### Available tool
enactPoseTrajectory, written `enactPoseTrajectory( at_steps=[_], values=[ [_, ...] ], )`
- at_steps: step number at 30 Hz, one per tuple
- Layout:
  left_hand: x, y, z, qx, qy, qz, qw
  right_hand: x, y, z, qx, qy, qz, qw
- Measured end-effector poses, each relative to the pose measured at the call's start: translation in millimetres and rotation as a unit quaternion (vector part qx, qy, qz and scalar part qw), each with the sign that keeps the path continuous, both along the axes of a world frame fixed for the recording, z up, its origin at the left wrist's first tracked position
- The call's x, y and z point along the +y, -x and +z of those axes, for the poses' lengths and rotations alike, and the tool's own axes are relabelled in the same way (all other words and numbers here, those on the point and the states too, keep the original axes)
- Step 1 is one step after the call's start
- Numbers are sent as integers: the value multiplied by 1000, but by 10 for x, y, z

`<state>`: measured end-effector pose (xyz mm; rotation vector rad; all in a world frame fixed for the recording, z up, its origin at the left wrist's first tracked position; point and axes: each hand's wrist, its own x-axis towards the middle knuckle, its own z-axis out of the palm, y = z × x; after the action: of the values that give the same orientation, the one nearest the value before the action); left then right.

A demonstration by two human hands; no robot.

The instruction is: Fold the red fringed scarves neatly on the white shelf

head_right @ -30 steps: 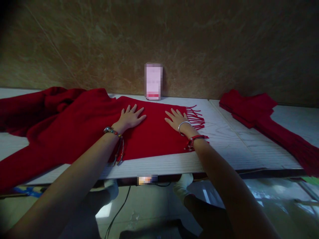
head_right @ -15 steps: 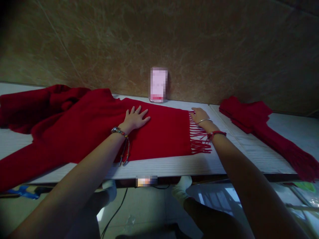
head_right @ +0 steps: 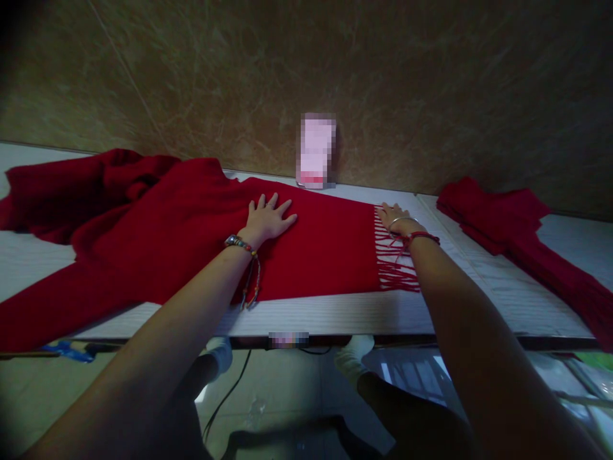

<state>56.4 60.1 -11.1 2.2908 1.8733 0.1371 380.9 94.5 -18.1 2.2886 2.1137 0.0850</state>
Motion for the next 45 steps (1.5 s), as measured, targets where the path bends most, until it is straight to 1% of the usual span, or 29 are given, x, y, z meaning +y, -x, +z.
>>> enactPoseTrajectory(
  at_steps=[3, 4, 5, 6, 8, 9, 10, 11, 13, 14, 16, 19, 21, 22, 24, 25, 27, 28, 30, 32, 33, 34, 36, 37, 39, 42, 45],
  values=[
    [5, -1, -3, 2, 5, 0, 1000, -9, -9, 164, -7, -20, -67, 998],
    [5, -2, -2, 4, 5, 0, 1000, -32, 42, 203, -7, -32, -72, 997],
    [5, -3, 0, 7, 6, 1, 1000, -74, 118, 223, -1, -43, -60, 997],
    [5, -4, 2, 9, 7, 1, 1000, -138, 216, 223, 8, -50, -34, 998],
    [6, -5, 6, 11, 8, 2, 1000, -336, 449, 160, 49, -62, 70, 994],
    [7, -5, 8, 11, 9, 1, 1000, -459, 567, 105, 66, -53, 123, 989],
    [7, -4, 9, 10, 9, 0, 1000, -586, 673, 42, 75, -34, 157, 984],
    [8, -2, 11, 9, 8, 0, 1000, -706, 756, -21, 78, -7, 169, 983],
    [8, 4, 13, 5, 6, -1, 1000, -892, 824, -120, 61, 24, 155, 986],
    [7, 7, 15, 3, 6, -2, 1000, -948, 800, -150, 50, 34, 141, 988],
    [4, 14, 17, -2, 4, -4, 1000, -994, 636, -170, 29, 43, 104, 993],
    [-1, 22, 19, -6, 3, -4, 1000, -980, 204, -133, 13, 42, 18, 999],
    [-3, 23, 18, -6, 3, -4, 1000, -980, -93, -71, 12, 33, -35, 999],
    [-3, 22, 18, -7, 2, -4, 1000, -991, -212, -27, 9, 19, -49, 999],
    [-3, 21, 19, -10, -1, -4, 1000, -1033, -342, 77, 1, -16, -58, 998],
    [-2, 21, 19, -12, -2, -4, 1000, -1065, -342, 130, -2, -33, -53, 998],
    [1, 21, 20, -14, -5, -4, 1000, -1149, -204, 210, 3, -61, -19, 998],
    [2, 21, 19, -14, -5, -4, 1000, -1202, -77, 225, 14, -74, 15, 997],
    [4, 24, 16, -13, -7, -5, 1000, -1325, 243, 190, 42, -86, 115, 989],
    [3, 29, 9, -12, -13, -6, 1000, -1454, 558, 85, 55, -58, 190, 979],
    [1, 32, 5, -11, -17, -6, 1000, -1512, 681, 21, 50, -38, 199, 978],
    [-1, 34, 2, -10, -22, -6, 1000, -1560, 768, -40, 42, -22, 193, 980],
    [-4, 38, -2, -9, -27, -6, 1000, -1620, 814, -135, 25, -7, 168, 985],
    [-4, 39, -3, -9, -27, -7, 1000, -1633, 774, -164, 18, -5, 154, 988],
    [-2, 39, 0, -12, -28, -8, 1000, -1633, 592, -189, 6, -7, 129, 992],
    [6, 39, 5, -15, -25, -5, 1000, -1616, 187, -188, -1, -8, 84, 996],
    [14, 42, 1, -17, -26, -6, 999, -1634, -168, -173, 5, -19, 21, 1000]
  ],
)
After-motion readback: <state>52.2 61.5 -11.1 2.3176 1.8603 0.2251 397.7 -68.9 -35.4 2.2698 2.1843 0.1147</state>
